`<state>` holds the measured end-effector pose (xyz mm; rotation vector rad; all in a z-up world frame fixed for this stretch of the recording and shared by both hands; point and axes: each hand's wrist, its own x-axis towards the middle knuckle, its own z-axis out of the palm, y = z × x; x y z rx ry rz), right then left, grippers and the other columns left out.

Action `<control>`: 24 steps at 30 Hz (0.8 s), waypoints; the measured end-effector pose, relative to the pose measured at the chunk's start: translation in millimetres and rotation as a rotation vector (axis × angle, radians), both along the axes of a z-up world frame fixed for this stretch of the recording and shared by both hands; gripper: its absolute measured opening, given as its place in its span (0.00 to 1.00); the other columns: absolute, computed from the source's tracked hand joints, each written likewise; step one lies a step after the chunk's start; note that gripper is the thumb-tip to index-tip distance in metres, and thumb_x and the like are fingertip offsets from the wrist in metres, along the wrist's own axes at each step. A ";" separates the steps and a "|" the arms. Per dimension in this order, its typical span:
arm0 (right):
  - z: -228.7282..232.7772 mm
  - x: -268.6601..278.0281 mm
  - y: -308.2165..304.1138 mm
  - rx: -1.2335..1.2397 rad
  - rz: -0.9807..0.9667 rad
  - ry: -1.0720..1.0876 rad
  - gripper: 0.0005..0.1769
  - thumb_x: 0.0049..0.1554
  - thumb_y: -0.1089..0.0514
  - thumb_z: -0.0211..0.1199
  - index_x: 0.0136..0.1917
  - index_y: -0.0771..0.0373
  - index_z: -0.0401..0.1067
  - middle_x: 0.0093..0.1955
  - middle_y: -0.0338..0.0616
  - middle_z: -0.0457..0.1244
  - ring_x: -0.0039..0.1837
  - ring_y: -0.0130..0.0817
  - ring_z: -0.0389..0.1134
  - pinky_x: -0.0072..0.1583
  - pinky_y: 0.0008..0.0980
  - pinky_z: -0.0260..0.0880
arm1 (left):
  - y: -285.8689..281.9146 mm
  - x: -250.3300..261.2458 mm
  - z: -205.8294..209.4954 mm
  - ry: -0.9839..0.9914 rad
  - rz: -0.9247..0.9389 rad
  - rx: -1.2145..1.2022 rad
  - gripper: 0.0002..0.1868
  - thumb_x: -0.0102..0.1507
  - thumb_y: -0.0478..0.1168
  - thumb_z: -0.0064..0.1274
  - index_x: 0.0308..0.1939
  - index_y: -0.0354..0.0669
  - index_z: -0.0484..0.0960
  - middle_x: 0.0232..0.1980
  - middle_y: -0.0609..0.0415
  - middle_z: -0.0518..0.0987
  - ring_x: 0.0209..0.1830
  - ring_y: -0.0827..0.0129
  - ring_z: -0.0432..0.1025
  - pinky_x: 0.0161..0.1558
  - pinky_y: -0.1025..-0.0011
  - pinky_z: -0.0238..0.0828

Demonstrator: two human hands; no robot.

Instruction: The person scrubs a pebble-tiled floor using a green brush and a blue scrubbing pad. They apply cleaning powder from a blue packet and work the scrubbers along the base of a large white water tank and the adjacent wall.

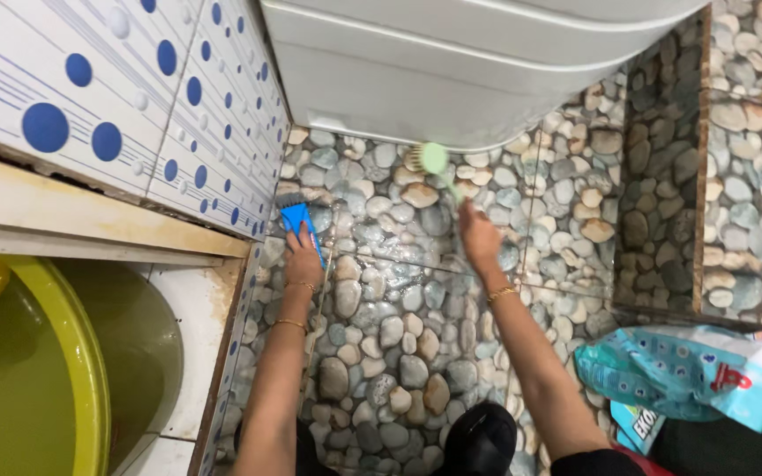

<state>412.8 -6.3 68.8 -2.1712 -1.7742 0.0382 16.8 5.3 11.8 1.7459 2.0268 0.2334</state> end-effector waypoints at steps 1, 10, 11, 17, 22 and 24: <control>3.1 17.6 -16.7 -0.014 -0.064 -0.020 0.22 0.65 0.46 0.55 0.72 0.46 0.66 0.42 0.57 0.69 0.37 0.59 0.71 0.37 0.56 0.70 | -0.5 -2.1 -3.9 -0.006 -0.017 0.037 0.36 0.70 0.40 0.44 0.80 0.53 0.46 0.79 0.38 0.49 0.66 0.30 0.63 0.62 0.46 0.67; -41.8 -56.6 -73.6 -0.007 0.184 -0.004 0.22 0.63 0.58 0.53 0.70 0.48 0.65 0.44 0.49 0.69 0.41 0.48 0.72 0.38 0.47 0.71 | 14.9 -4.6 -16.7 0.073 -0.202 0.081 0.41 0.68 0.34 0.46 0.82 0.48 0.45 0.78 0.32 0.50 0.64 0.28 0.64 0.65 0.45 0.67; -41.8 -79.5 -83.4 -0.053 0.281 0.018 0.24 0.60 0.57 0.55 0.71 0.49 0.64 0.45 0.51 0.68 0.37 0.49 0.71 0.35 0.46 0.70 | 15.2 -6.2 -11.4 0.050 -0.180 0.015 0.42 0.67 0.33 0.47 0.81 0.51 0.44 0.79 0.34 0.49 0.65 0.27 0.64 0.64 0.45 0.67; -23.9 -14.0 -107.2 -0.132 0.407 -0.097 0.22 0.62 0.51 0.56 0.69 0.49 0.63 0.51 0.53 0.68 0.35 0.49 0.71 0.34 0.46 0.71 | 8.8 -2.3 28.4 0.015 -0.162 -0.090 0.56 0.55 0.28 0.60 0.80 0.53 0.42 0.79 0.40 0.48 0.67 0.28 0.61 0.64 0.47 0.68; 8.6 88.1 -78.7 -0.230 -0.482 0.110 0.16 0.74 0.45 0.51 0.67 0.52 0.69 0.48 0.58 0.71 0.48 0.58 0.72 0.48 0.56 0.70 | 9.1 1.0 35.1 0.016 -0.143 -0.131 0.60 0.53 0.29 0.64 0.80 0.53 0.40 0.79 0.40 0.46 0.69 0.28 0.59 0.64 0.48 0.68; 1.8 70.5 -74.1 -0.130 -0.358 0.059 0.20 0.68 0.49 0.53 0.70 0.55 0.66 0.48 0.61 0.69 0.43 0.59 0.71 0.42 0.56 0.69 | 11.8 0.1 31.4 0.032 -0.150 -0.107 0.60 0.53 0.29 0.64 0.80 0.52 0.40 0.78 0.39 0.46 0.68 0.28 0.60 0.64 0.48 0.67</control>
